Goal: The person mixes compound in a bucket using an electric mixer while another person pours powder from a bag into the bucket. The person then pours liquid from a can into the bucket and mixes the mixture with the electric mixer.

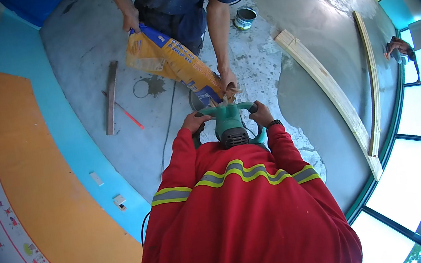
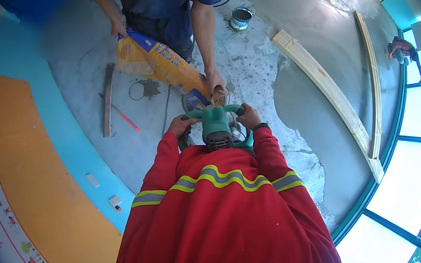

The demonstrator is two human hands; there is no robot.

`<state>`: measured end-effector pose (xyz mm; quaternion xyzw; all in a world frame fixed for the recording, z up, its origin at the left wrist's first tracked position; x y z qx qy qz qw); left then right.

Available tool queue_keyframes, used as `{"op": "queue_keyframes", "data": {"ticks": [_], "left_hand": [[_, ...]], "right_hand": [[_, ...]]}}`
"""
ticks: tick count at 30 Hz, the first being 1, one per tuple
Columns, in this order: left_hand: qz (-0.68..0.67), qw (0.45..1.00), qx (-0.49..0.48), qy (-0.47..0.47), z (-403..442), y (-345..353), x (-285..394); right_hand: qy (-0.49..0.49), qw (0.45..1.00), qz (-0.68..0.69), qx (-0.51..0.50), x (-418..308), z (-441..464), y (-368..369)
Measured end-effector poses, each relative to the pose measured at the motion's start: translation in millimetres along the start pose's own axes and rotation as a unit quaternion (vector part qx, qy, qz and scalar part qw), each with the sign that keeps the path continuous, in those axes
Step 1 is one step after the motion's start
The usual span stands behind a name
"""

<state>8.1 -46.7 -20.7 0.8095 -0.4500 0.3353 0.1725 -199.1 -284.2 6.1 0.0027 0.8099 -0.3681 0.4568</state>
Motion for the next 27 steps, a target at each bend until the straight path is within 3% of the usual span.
{"op": "queue_keyframes", "data": {"ticks": [8, 11, 27], "left_hand": [[-0.014, 1.000, -0.007, -0.013, -4, 2, -2], [-0.026, 1.000, -0.001, -0.012, -9, 1, 1], [-0.013, 0.999, 0.046, 0.007, -30, -11, -3]], "right_hand": [[0.024, 0.999, 0.001, -0.028, 1, -2, 2], [-0.019, 1.000, -0.023, -0.008, 8, 3, 6], [-0.043, 0.998, -0.033, -0.034, -6, 11, 16]]}}
Point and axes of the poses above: each hand's wrist, its own z-axis towards the middle knuckle, its own y-axis out of the palm, x = y × z, the point moved 4 cm from there along z, towards the middle knuckle, and after that the axes turned 5 degrees about -y, right-handed, at the moved point
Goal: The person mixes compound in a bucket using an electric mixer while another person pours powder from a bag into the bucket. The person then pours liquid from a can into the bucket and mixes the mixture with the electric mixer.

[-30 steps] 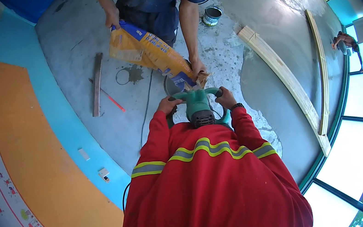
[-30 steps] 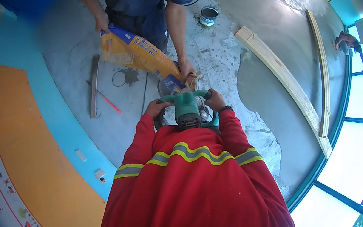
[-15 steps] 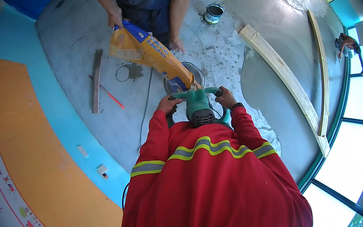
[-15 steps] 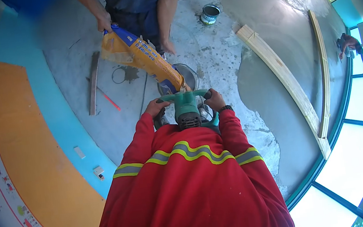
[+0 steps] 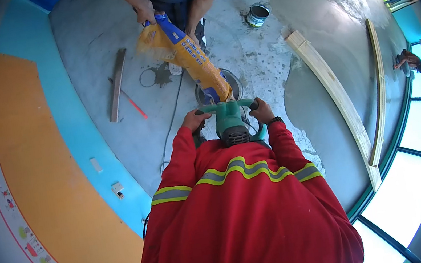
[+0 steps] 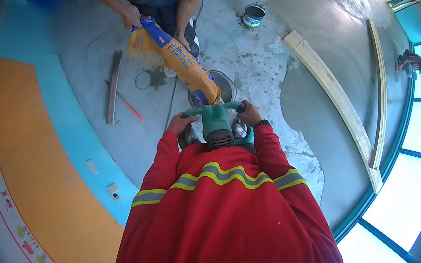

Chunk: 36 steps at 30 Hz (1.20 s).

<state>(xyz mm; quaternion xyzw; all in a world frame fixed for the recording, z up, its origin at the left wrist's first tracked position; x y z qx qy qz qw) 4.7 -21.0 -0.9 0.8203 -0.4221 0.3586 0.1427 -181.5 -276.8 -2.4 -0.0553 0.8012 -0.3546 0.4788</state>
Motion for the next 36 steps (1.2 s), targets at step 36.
{"op": "queue_keyframes", "data": {"ticks": [36], "left_hand": [[0.047, 0.998, -0.036, -0.036, 28, 11, 10]], "right_hand": [[0.051, 0.997, 0.048, 0.037, 19, -9, -7]]}}
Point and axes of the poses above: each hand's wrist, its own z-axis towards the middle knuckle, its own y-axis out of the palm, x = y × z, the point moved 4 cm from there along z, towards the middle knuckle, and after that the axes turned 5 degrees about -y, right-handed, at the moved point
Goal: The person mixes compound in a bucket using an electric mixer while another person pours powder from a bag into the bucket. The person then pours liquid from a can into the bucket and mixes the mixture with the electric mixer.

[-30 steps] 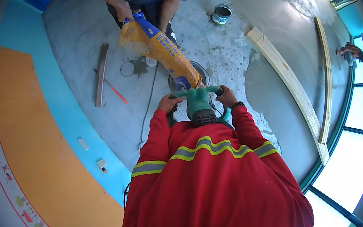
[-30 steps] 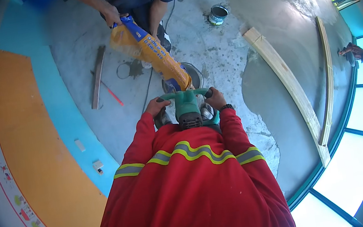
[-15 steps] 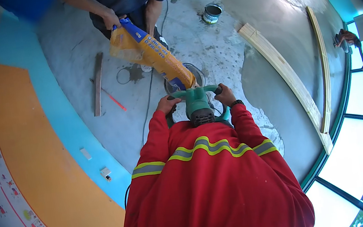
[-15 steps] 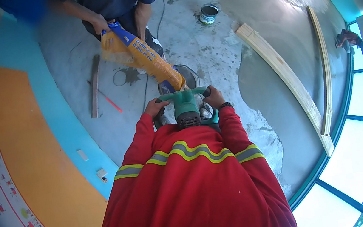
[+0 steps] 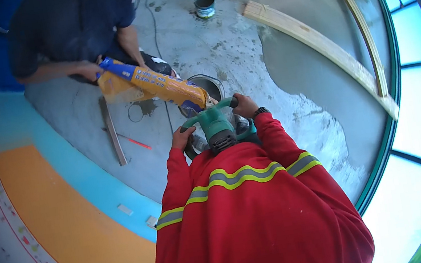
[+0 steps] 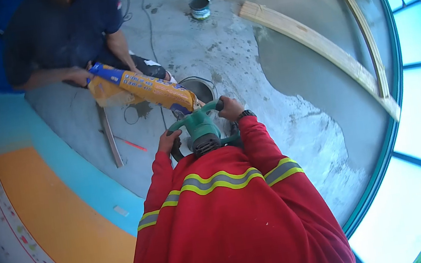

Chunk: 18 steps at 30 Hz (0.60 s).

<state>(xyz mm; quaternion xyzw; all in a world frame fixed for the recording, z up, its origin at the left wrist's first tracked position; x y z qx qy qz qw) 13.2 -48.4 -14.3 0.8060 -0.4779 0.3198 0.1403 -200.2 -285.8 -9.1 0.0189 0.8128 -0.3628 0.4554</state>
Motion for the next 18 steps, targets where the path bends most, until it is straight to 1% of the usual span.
{"op": "queue_keyframes", "data": {"ticks": [1, 4, 5, 8, 16, 18], "left_hand": [[-0.002, 1.000, -0.004, -0.010, 0, 1, -1], [-0.008, 1.000, 0.002, -0.008, 0, 5, -2], [-0.008, 1.000, 0.000, -0.012, -1, 6, -2], [-0.007, 1.000, 0.002, -0.023, -8, 12, 3], [-0.004, 0.999, 0.017, -0.039, -14, 6, -9], [-0.013, 0.999, 0.023, -0.022, -20, 5, -11]], "right_hand": [[0.000, 1.000, -0.013, -0.002, -3, -3, -1], [0.017, 1.000, 0.021, -0.002, 3, -9, 1], [0.009, 1.000, 0.021, 0.020, 6, -10, 2], [0.016, 0.999, 0.010, 0.037, 6, -16, 2], [0.054, 0.998, -0.017, -0.013, 5, -9, 7], [0.037, 0.999, -0.010, -0.024, 3, -7, 9]]}}
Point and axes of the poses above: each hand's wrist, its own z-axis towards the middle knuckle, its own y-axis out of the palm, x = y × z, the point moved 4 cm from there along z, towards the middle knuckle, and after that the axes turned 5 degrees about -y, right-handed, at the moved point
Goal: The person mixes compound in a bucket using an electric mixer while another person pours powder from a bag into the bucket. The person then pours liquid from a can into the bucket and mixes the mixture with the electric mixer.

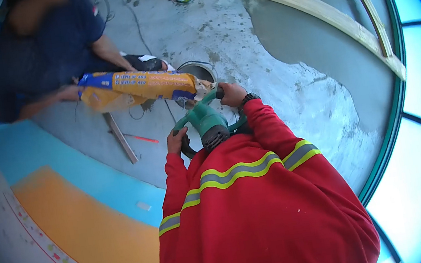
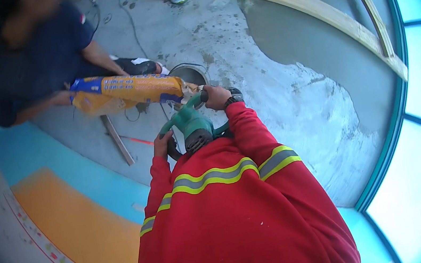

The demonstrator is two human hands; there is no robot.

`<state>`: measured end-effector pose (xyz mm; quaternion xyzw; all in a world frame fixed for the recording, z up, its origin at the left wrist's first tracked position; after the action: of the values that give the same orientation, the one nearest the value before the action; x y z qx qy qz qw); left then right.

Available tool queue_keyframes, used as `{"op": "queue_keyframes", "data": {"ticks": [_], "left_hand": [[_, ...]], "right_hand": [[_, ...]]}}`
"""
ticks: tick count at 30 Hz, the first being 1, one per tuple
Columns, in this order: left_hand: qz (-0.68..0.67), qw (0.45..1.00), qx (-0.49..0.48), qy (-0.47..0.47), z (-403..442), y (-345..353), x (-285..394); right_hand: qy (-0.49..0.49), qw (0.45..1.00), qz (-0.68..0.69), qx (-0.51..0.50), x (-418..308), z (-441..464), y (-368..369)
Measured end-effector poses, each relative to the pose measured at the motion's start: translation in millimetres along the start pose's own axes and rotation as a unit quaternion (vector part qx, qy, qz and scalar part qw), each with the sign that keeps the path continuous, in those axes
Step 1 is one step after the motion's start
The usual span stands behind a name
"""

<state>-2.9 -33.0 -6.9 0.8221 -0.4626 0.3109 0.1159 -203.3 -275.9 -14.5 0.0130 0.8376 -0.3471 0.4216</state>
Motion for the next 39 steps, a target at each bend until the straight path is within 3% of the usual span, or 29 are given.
{"op": "queue_keyframes", "data": {"ticks": [9, 18, 39], "left_hand": [[-0.005, 0.996, 0.048, 0.078, 6, -12, -19], [-0.077, 0.996, 0.029, 0.041, -10, -20, -3], [-0.017, 0.998, 0.055, 0.039, 0, -25, -19]], "right_hand": [[-0.067, 0.997, -0.009, -0.021, -21, 10, -2], [-0.044, 0.996, -0.064, -0.047, -52, 19, -7], [-0.037, 0.998, -0.048, -0.021, -39, 0, 7]]}}
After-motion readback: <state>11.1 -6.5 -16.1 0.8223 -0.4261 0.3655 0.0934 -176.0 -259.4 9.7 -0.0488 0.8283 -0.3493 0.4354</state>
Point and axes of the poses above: each hand's wrist, its own z-axis towards the middle knuckle, its own y-axis out of the palm, x = y × z, the point moved 4 cm from there along z, towards the middle knuckle, and after that the axes turned 5 degrees about -y, right-handed, at the moved point
